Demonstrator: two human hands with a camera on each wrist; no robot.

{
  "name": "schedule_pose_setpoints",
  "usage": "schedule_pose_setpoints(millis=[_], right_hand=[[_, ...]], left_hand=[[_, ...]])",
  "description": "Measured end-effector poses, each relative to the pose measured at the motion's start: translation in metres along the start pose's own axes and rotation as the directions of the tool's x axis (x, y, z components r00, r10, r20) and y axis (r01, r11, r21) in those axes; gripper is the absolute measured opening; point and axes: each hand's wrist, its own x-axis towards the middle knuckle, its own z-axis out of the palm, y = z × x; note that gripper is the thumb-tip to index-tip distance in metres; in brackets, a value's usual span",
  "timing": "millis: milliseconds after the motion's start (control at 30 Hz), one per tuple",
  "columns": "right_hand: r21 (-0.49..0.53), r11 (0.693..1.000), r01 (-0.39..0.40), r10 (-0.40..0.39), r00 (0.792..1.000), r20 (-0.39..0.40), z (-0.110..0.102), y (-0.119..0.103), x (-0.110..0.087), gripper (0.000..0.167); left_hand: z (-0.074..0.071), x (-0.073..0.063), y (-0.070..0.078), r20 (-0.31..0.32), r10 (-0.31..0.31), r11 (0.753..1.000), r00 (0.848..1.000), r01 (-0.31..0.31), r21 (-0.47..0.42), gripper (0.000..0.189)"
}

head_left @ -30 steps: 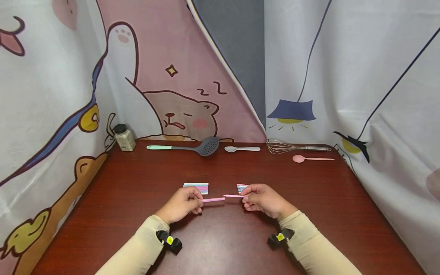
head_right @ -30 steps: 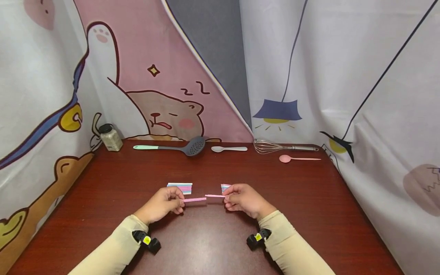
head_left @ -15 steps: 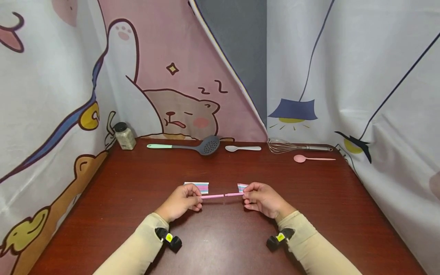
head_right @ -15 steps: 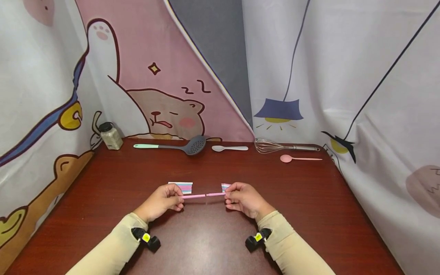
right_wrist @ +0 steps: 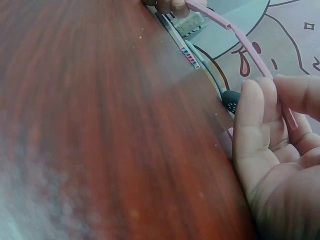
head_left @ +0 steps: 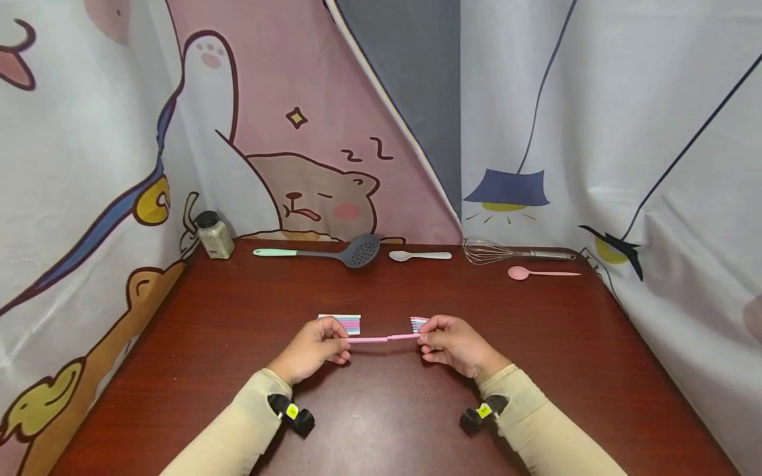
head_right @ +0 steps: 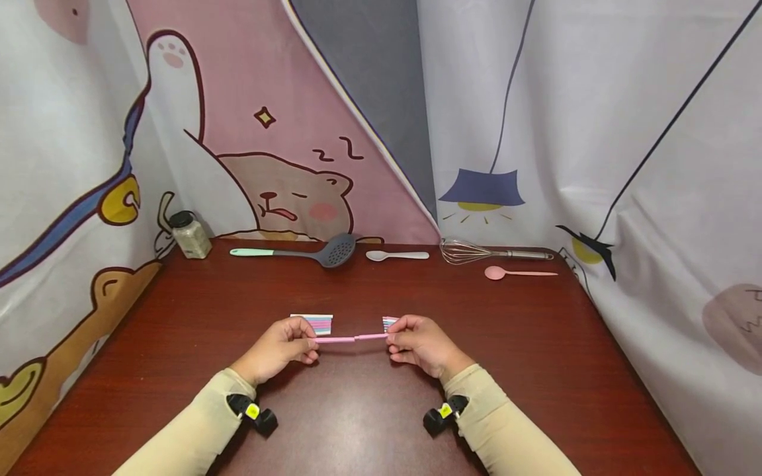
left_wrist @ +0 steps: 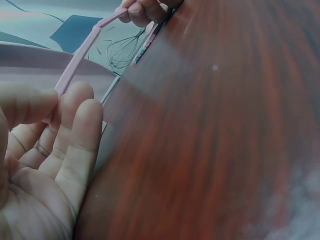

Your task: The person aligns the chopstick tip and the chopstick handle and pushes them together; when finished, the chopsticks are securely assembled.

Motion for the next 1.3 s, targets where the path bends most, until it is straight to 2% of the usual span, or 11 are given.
schedule_pose_setpoints(millis=[333,467,600,733,933,1167,1300], right_hand=[[-0.036,0.999,0.002,-0.003,1.000,-0.021,0.002,0.000,-0.002,0.008],[-0.068,0.996,0.058,-0.061,0.997,-0.042,0.005,-0.002,-0.006,0.008],[-0.114,0.985,0.131,-0.142,0.985,-0.097,0.011,-0.004,-0.008,0.007],[-0.207,0.962,0.178,-0.212,0.966,-0.151,0.018,-0.008,-0.010,0.021],[-0.355,0.906,0.231,-0.310,0.933,-0.182,0.025,-0.016,-0.015,0.019],[-0.450,0.854,0.262,-0.363,0.919,-0.155,0.025,-0.018,-0.017,0.017],[-0.460,0.844,0.277,-0.377,0.915,-0.141,0.024,-0.022,-0.018,0.017]], left_hand=[[0.002,-0.001,-0.001,-0.016,0.025,1.000,1.000,-0.026,-0.007,0.014],[0.003,-0.001,-0.001,-0.036,0.050,0.999,0.998,-0.050,-0.015,0.008],[0.005,-0.002,0.000,-0.072,0.091,0.996,0.993,-0.092,-0.005,0.005],[0.006,-0.002,0.003,-0.108,0.147,0.989,0.983,-0.143,0.037,0.004],[0.009,-0.004,0.010,-0.147,0.218,0.976,0.965,-0.213,0.049,0.007],[0.009,-0.007,0.015,-0.163,0.269,0.963,0.949,-0.263,0.059,0.006],[0.009,-0.007,0.016,-0.162,0.295,0.955,0.942,-0.282,0.095,0.005]])
